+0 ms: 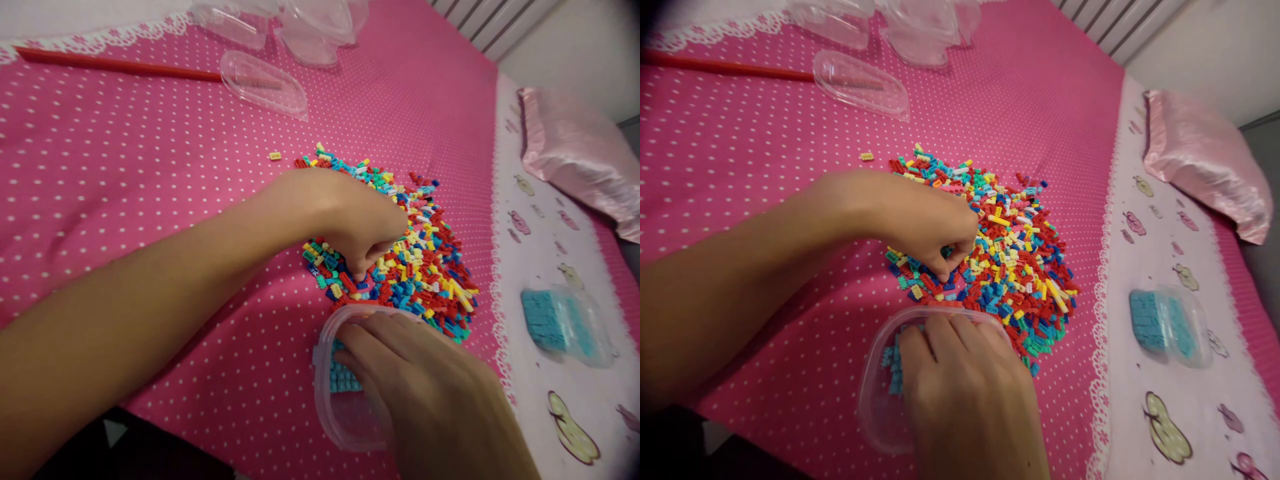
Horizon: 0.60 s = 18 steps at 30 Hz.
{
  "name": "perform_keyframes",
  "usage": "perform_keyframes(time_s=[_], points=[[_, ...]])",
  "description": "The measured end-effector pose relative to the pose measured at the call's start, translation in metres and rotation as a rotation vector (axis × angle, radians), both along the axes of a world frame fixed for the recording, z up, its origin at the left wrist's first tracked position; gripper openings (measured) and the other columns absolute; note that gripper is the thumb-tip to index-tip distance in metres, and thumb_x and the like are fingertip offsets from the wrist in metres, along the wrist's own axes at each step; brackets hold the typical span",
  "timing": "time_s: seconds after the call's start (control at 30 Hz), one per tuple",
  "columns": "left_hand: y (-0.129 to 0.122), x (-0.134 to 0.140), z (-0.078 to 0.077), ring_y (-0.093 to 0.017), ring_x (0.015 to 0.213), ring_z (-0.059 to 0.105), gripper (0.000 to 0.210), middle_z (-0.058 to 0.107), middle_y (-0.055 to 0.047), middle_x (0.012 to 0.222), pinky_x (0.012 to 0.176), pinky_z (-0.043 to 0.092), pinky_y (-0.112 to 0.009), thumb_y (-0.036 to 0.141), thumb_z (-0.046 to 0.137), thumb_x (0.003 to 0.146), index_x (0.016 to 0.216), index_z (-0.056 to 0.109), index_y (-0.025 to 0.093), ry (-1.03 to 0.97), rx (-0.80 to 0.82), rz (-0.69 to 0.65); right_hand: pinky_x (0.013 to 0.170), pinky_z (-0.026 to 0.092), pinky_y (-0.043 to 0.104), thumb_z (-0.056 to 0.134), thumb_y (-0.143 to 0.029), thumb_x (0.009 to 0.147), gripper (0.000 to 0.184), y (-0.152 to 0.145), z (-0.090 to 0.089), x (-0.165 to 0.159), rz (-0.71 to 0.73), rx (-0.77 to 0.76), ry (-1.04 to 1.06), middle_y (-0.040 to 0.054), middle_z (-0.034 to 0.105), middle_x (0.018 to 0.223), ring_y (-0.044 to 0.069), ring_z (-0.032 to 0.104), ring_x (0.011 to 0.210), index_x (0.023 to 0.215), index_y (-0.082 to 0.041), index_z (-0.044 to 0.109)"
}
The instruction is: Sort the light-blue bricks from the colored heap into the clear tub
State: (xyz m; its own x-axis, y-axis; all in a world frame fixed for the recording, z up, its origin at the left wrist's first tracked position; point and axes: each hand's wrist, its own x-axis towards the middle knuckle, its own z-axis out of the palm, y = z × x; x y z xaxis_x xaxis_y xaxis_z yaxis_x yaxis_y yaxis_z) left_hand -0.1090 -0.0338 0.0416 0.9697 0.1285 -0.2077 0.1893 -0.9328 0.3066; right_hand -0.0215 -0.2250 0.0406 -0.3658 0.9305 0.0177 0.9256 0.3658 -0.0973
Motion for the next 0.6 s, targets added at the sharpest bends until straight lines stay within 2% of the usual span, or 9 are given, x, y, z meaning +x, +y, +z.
perform_keyframes(time_s=[0.2,0.3,0.43,0.6], points=[[-0.001,0.0,0.0,-0.009,0.049,0.043,0.01,0.058,0.005,0.052,0.057,0.028,-0.026,0.013,0.071,0.076,0.071,0.077,0.019,-0.013,-0.013,0.013,0.075,0.061,0.041,0.045,-0.013,0.097,0.027,-0.003,0.002,0.001,-0.007,-0.026,0.013,0.0056,0.075,0.097,0.025,0.071,0.086,0.104,-0.02,0.071],[0.0,0.0,0.0,-0.008,0.049,0.042,0.011,0.059,0.005,0.053,0.057,0.026,-0.025,0.011,0.071,0.075,0.069,0.076,0.018,-0.016,-0.025,0.014,0.073,0.06,0.039,0.039,-0.014,0.1,0.032,-0.003,0.007,0.005,0.022,0.002,0.003,0.0041,0.076,0.095,0.023,0.072,0.084,0.101,-0.021,0.07],[0.001,-0.001,0.0,-0.008,0.048,0.041,0.011,0.055,0.005,0.049,0.057,0.026,-0.025,0.013,0.073,0.075,0.065,0.075,0.018,-0.024,-0.025,0.007,0.061,0.056,0.034,0.044,-0.015,0.098,0.028,-0.004,0.01,0.018,0.034,0.058,-0.059,0.0013,0.077,0.093,0.021,0.071,0.074,0.107,-0.023,0.069],[0.001,-0.001,0.001,-0.008,0.049,0.042,0.011,0.058,0.005,0.052,0.057,0.027,-0.025,0.011,0.071,0.076,0.069,0.076,0.018,-0.026,-0.02,0.012,0.051,0.051,0.034,0.053,-0.015,0.091,0.028,-0.008,0.009,0.035,0.012,0.034,-0.209,-0.0008,0.077,0.098,0.019,0.068,0.066,0.111,-0.026,0.068]])
